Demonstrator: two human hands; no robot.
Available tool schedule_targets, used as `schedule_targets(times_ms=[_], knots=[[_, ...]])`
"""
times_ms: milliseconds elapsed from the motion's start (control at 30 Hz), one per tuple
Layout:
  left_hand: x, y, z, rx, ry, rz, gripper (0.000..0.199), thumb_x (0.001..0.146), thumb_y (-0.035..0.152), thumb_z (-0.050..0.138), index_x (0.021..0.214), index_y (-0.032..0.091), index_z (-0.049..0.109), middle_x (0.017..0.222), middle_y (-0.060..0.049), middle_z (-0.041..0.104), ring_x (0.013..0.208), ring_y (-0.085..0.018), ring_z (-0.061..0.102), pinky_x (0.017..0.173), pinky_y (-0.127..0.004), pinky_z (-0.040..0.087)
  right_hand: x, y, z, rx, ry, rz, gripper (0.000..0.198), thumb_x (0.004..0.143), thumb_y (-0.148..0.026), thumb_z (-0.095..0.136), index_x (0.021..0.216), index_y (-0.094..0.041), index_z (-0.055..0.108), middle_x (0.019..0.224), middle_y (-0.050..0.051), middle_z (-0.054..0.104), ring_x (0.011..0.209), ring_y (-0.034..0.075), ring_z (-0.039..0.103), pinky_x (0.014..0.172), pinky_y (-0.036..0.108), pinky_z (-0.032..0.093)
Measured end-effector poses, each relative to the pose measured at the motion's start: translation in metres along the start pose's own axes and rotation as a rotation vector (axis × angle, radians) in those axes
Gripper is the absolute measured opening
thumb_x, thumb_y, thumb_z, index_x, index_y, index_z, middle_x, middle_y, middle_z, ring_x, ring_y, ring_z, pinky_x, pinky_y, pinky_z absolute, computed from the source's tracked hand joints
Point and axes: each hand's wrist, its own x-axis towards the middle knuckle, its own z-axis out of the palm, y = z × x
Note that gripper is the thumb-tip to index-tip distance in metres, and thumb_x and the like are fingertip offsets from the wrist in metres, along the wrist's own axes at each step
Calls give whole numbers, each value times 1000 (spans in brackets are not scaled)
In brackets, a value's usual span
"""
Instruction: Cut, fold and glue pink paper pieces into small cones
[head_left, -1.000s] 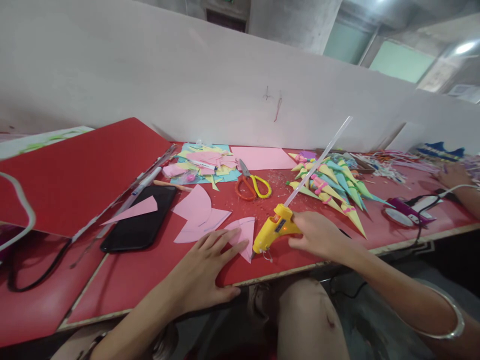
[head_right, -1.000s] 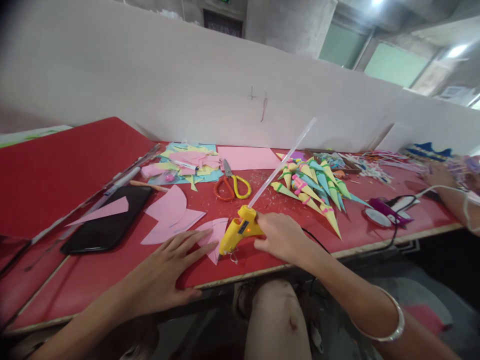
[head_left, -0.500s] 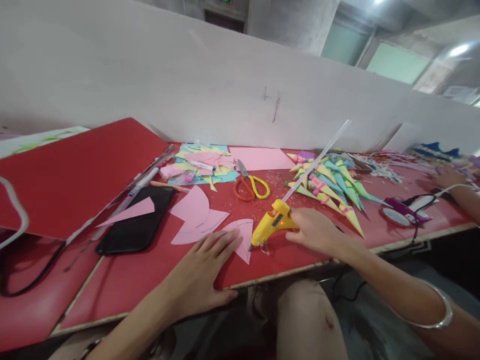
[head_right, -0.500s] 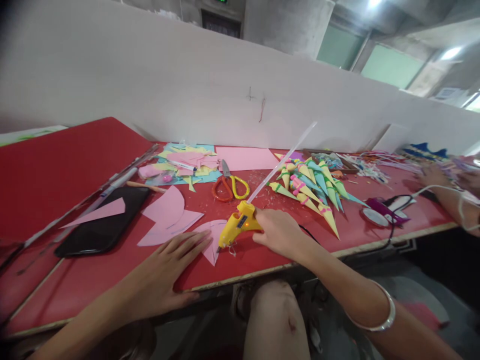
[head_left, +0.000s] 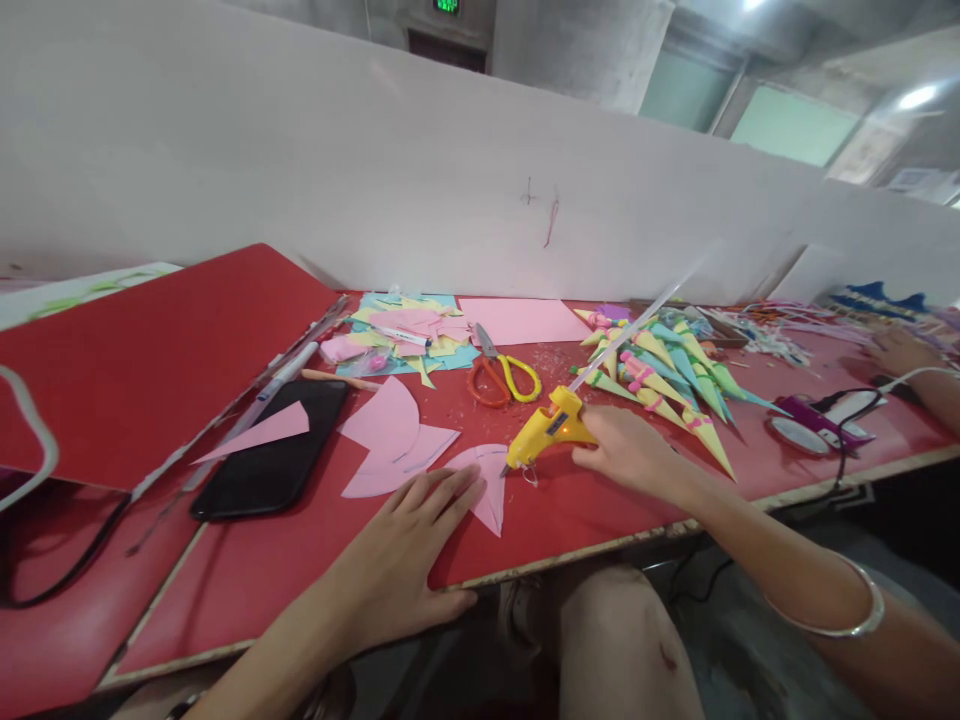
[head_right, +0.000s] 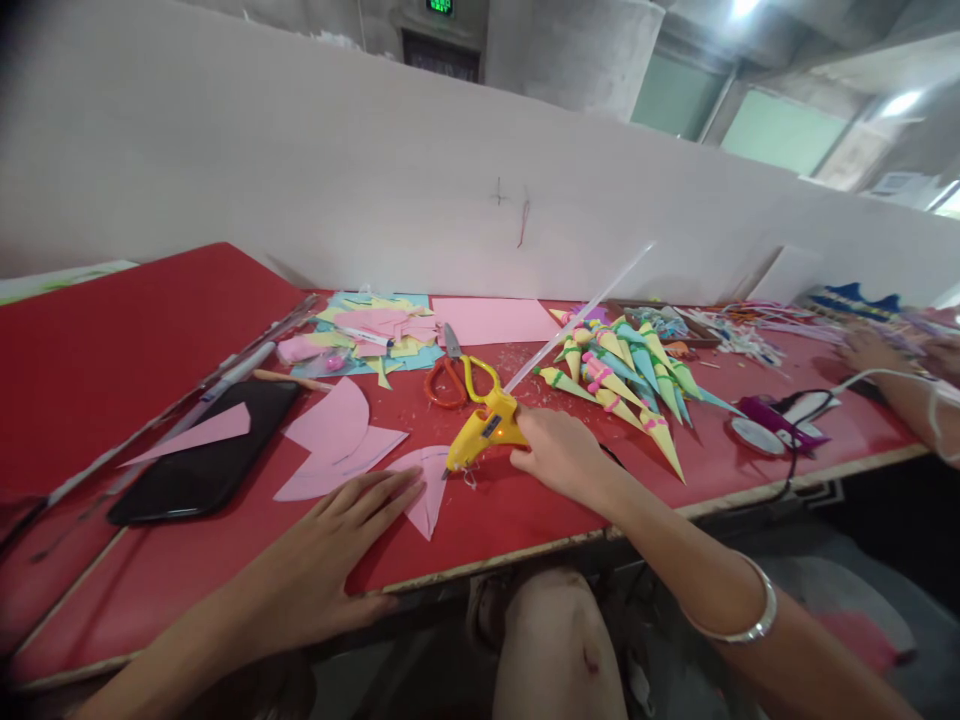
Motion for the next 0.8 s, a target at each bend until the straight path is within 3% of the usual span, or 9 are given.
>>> schedule_targets(times_ms=[800], knots=[[0, 1, 0, 2, 22, -8, 85, 68, 49, 57, 139, 23, 21, 146, -5, 26, 130, -29, 27, 104, -46, 27, 13, 3, 5, -36, 39, 100, 24, 76, -24, 47, 96, -13, 54, 85, 10, 64, 74, 21, 60, 55, 26, 31]])
